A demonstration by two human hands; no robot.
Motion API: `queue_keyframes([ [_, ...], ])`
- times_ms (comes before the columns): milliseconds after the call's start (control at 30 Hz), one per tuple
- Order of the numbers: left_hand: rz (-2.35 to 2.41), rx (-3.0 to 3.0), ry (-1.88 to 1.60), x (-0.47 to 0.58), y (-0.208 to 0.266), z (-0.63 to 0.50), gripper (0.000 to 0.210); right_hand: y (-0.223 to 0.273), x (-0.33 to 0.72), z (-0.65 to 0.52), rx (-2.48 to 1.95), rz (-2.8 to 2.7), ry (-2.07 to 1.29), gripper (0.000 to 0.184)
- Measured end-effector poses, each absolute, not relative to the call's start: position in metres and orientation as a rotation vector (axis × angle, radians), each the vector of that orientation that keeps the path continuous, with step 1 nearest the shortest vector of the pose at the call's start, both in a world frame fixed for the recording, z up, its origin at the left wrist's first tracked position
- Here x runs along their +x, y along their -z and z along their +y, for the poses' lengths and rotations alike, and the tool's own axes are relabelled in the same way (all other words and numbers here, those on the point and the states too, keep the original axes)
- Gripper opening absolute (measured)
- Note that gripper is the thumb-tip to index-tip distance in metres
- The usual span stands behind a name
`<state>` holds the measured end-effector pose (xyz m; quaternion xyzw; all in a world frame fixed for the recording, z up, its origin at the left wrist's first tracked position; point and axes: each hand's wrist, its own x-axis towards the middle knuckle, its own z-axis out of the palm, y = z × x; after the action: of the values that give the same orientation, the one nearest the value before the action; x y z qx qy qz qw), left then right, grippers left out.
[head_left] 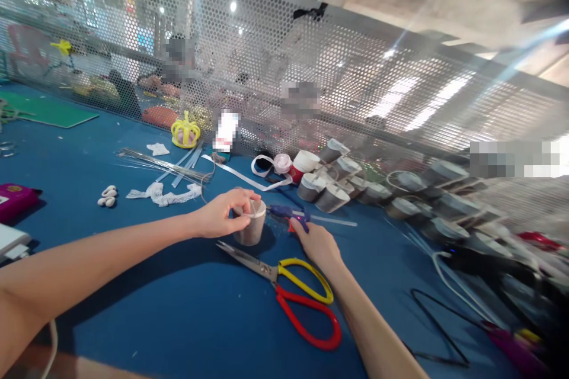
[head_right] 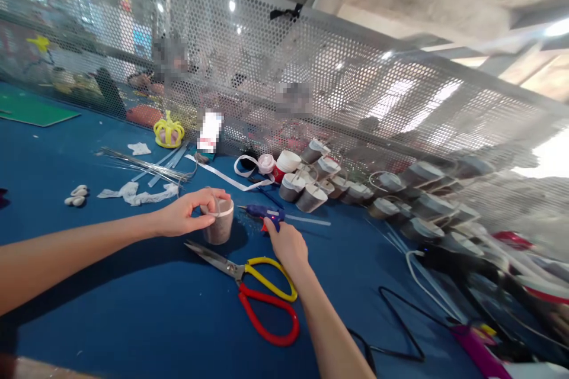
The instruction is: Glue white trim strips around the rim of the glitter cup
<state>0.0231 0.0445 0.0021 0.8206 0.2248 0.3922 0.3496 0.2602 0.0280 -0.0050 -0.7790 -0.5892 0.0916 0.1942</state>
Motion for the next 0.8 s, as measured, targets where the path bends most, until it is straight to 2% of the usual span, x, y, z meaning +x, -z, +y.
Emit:
queue_keyframes([
  [133, 0.593, 2.186, -0.971, 0.023, -0.003, 0.043, 0.007, -0.005, 0.251, 0.025, -2.209, -1.708, 0.024, 0.029],
  [200, 0.578, 2.226, -0.962, 0.024, -0.004, 0.042, 0.008, -0.016, 0.239, 0.022, -2.025, -1.834, 0.061, 0.026],
  [333, 0.512, 2.274, -0.947, 0.025, -0.003, 0.042, 0.008, -0.037, 0.206, 0.022, -1.492, -2.084, -0.230, 0.035],
  [467, 0.546, 2.257, -0.945, 0.024, -0.001, 0.045, 0.005, -0.047, 0.178, 0.029, -1.451, -2.182, -0.296, 0.041],
  [567, 0.572, 2.228, -0.950, 0.024, 0.000, 0.047, 0.003, -0.048, 0.171, 0.030, -1.435, -2.185, -0.393, 0.036],
  [733, 0.515, 2.233, -0.934, 0.025, -0.001, 0.046, 0.005, -0.045, 0.174, 0.023, -1.426, -1.888, -0.663, 0.018],
  [800, 0.516, 2.227, -0.925, 0.024, -0.002, 0.045, 0.005, -0.043, 0.176, 0.022, -1.460, -1.788, -0.741, 0.016],
])
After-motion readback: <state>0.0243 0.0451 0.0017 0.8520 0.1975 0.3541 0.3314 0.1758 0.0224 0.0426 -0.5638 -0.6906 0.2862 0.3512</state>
